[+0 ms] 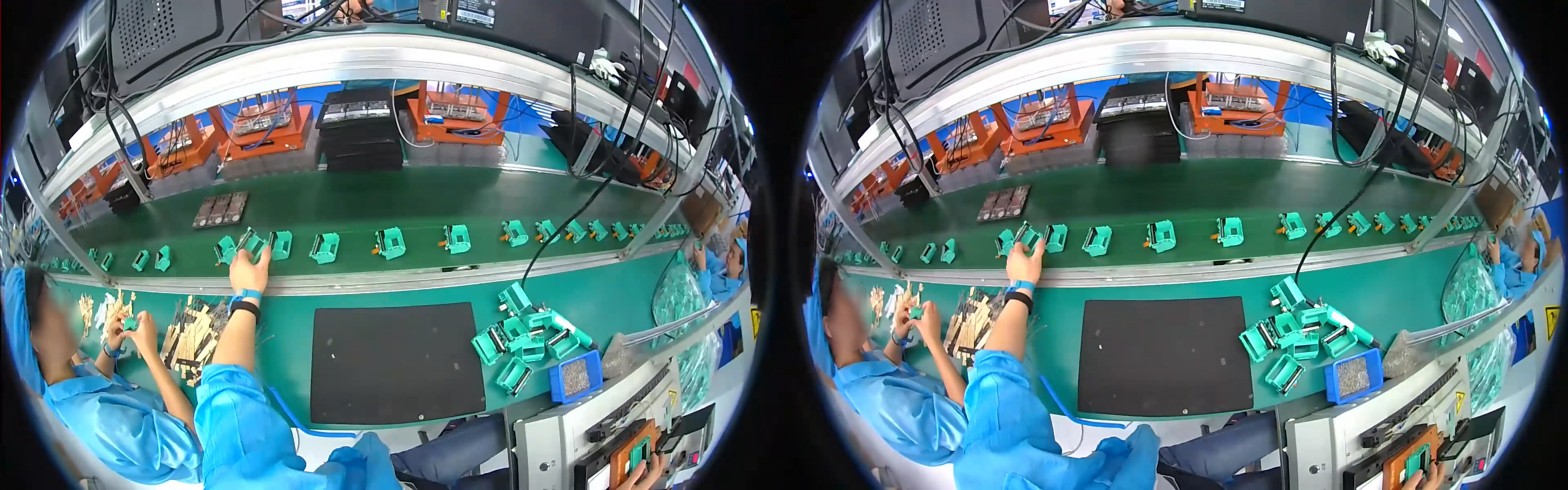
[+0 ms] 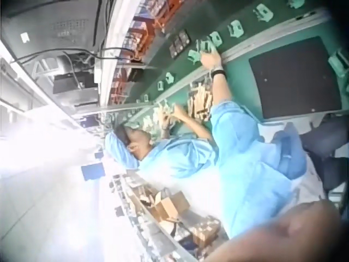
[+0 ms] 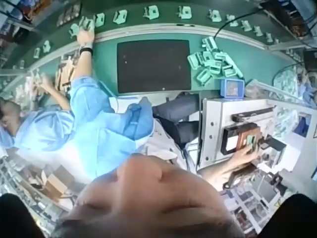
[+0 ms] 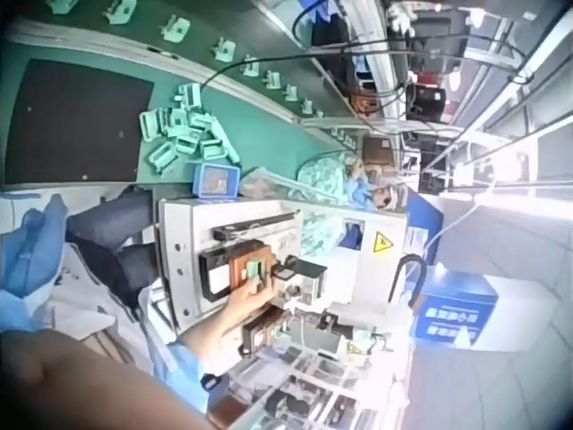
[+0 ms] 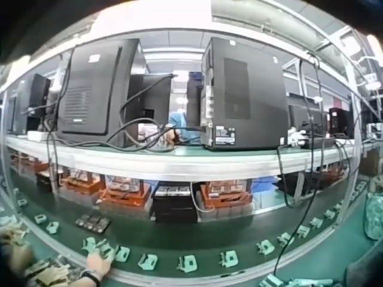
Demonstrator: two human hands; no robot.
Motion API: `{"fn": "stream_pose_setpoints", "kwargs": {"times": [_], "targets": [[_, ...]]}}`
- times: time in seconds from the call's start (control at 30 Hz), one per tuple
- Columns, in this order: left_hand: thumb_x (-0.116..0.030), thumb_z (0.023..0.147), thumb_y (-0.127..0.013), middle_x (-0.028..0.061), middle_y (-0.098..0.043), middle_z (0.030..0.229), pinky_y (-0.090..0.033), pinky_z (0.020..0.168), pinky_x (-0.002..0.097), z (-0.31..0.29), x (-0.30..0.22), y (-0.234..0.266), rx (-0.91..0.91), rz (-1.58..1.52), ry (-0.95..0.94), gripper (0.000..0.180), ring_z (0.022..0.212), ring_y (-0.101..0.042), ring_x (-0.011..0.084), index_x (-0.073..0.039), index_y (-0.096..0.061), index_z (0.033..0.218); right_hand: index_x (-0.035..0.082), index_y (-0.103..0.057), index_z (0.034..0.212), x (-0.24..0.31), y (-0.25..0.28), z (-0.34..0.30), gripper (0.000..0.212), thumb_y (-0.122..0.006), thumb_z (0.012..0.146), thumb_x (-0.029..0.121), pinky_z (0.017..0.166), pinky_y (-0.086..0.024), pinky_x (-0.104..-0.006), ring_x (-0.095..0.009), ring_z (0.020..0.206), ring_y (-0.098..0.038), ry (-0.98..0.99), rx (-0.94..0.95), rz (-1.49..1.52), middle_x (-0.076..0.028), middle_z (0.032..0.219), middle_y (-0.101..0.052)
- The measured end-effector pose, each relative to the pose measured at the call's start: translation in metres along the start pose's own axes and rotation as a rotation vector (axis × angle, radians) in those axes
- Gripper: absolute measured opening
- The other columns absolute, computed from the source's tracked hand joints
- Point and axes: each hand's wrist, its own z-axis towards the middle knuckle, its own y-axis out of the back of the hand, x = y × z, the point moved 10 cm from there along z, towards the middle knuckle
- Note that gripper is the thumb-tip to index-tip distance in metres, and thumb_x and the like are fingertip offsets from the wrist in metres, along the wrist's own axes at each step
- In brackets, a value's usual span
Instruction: Placing green plastic components into a processing machine on an assembly line.
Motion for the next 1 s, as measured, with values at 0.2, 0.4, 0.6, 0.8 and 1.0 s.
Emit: {"fn": "stream_pose_setpoints", "kwargs": {"times": [0.2, 0.4, 0.6, 0.8, 1.0], "targets": [[-0.043, 0.065, -0.074, 0.0113, -0.048, 0.070, -0.042, 0.063, 0.0447, -0.050, -0.093, 0.061, -0.188, -0.081, -0.380, 0.050, 0.072, -0.047, 0.0312, -0.004, -0.043, 0.056, -0.008, -0.058, 0.103, 0.006, 0.006, 0.001, 0.029, -0.058, 0.091, 0.019, 0.092, -0.040, -0.0459, -0.038, 0.100, -0.053, 0.030, -0.002, -0.007, -0.025, 0.109, -0.057], [-0.033, 0.063, -0.074, 0.0144, -0.057, 0.090, -0.046, 0.076, 0.0423, -0.095, -0.139, 0.070, -0.075, -0.323, -0.545, 0.050, 0.087, -0.056, 0.0335, -0.003, -0.054, 0.099, -0.009, -0.057, 0.106, 0.006, 0.004, 0.003, 0.035, -0.056, 0.091, 0.022, 0.090, -0.042, -0.0441, -0.037, 0.101, -0.053, -0.069, 0.031, 0.020, -0.025, 0.114, -0.054], [-0.034, 0.068, -0.075, 0.0138, -0.055, 0.082, -0.045, 0.069, 0.0387, -0.055, -0.080, 0.043, -0.152, -0.414, -0.251, 0.037, 0.078, -0.055, 0.0313, -0.003, -0.055, 0.076, -0.008, -0.056, 0.107, -0.018, 0.007, -0.009, 0.035, -0.058, 0.091, 0.023, 0.086, -0.044, -0.0428, -0.036, 0.098, -0.053, 0.002, 0.029, -0.085, -0.026, 0.114, -0.053], [-0.053, 0.069, -0.073, 0.0230, -0.061, 0.104, -0.045, 0.086, 0.0425, 0.033, 0.044, 0.003, -0.175, -0.290, 0.235, 0.061, 0.098, -0.058, 0.0375, -0.001, -0.062, 0.098, -0.007, -0.052, 0.110, -0.007, 0.007, -0.014, 0.035, -0.058, 0.092, 0.022, 0.084, -0.046, -0.0410, -0.034, 0.098, -0.053, -0.007, 0.028, 0.063, -0.026, 0.114, -0.051], [-0.052, 0.071, -0.067, 0.0231, -0.058, 0.118, -0.044, 0.092, 0.0449, 0.010, 0.009, -0.025, 0.167, -0.125, 0.151, 0.079, 0.107, -0.056, 0.0418, -0.022, -0.036, 0.138, -0.007, -0.052, 0.110, 0.021, 0.016, -0.012, 0.033, -0.058, 0.091, 0.019, 0.085, -0.047, -0.0388, -0.034, 0.102, -0.054, -0.116, 0.080, -0.118, -0.023, 0.118, -0.051]]}}
